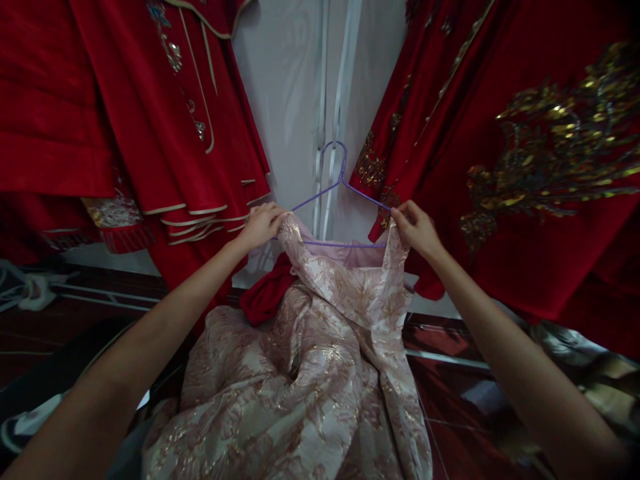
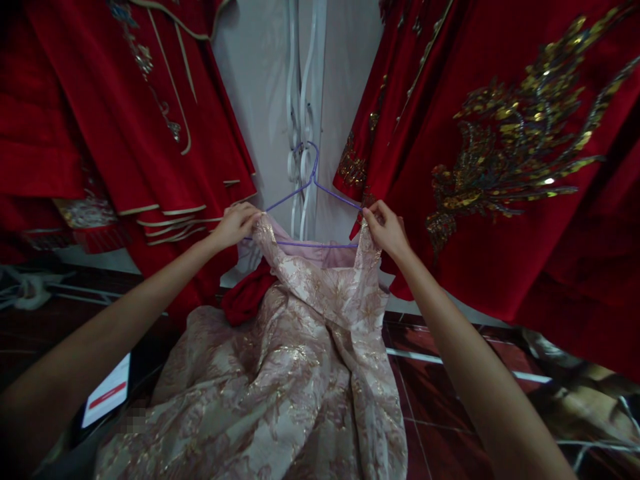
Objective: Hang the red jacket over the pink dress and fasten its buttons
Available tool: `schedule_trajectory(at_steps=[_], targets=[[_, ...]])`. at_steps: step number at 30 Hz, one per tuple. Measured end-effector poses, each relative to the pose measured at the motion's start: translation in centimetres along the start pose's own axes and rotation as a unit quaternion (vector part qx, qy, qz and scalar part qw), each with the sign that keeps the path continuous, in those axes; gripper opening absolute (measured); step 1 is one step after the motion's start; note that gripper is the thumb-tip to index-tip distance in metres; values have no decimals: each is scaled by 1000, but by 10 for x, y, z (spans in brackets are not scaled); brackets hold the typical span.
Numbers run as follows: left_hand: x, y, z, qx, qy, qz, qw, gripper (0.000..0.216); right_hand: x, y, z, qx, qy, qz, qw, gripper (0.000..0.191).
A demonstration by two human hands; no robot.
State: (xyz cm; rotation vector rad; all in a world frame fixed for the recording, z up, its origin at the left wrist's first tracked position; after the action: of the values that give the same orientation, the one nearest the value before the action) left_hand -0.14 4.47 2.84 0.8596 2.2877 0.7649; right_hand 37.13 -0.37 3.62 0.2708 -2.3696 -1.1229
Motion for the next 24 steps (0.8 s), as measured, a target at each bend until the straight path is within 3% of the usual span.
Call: schedule_trajectory(at_steps=[3, 6, 7, 9, 10, 12, 16, 20, 24], targets=[[22, -6, -2, 9, -89, -38, 995, 37, -1, 0, 2, 9, 0, 6, 1000, 34], [56, -31, 6, 8, -116, -122, 986, 36, 0, 0, 0, 5, 1, 10, 1000, 34], [66, -43, 13, 22, -112, -142, 983, 30, 1, 0, -2, 5, 1, 10, 1000, 34], [76, -67, 34, 109, -115, -155, 975, 24, 1, 0, -4, 9, 1, 10, 1000, 33], [77, -77, 47, 151, -109, -151, 971, 28, 0, 0, -4, 10, 1, 10, 1000, 33], [72, -93, 72, 167, -85, -128, 974, 40, -2, 1, -4, 11, 3, 10, 1000, 32], [54, -98, 106, 243, -3, -99, 965, 56, -7, 3, 0, 18, 6, 8, 1000, 33], [59, -89, 96, 275, 91, -70, 955, 39, -8, 3, 0, 17, 6, 2, 1000, 35], [84, -90, 65, 263, 48, -110, 957, 35, -7, 4, 0, 23, 6, 2, 1000, 36]])
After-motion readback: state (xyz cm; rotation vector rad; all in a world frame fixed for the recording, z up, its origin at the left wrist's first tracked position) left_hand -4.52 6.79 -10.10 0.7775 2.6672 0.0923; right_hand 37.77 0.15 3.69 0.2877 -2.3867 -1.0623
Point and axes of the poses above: each hand's wrist, its own y-axis towards the middle knuckle, its own z-axis out of the palm, x = y × z, the point moved 1 cm from there along y, towards the middle knuckle, and after that the axes turned 12 degrees about -y, right-handed, at the moved point
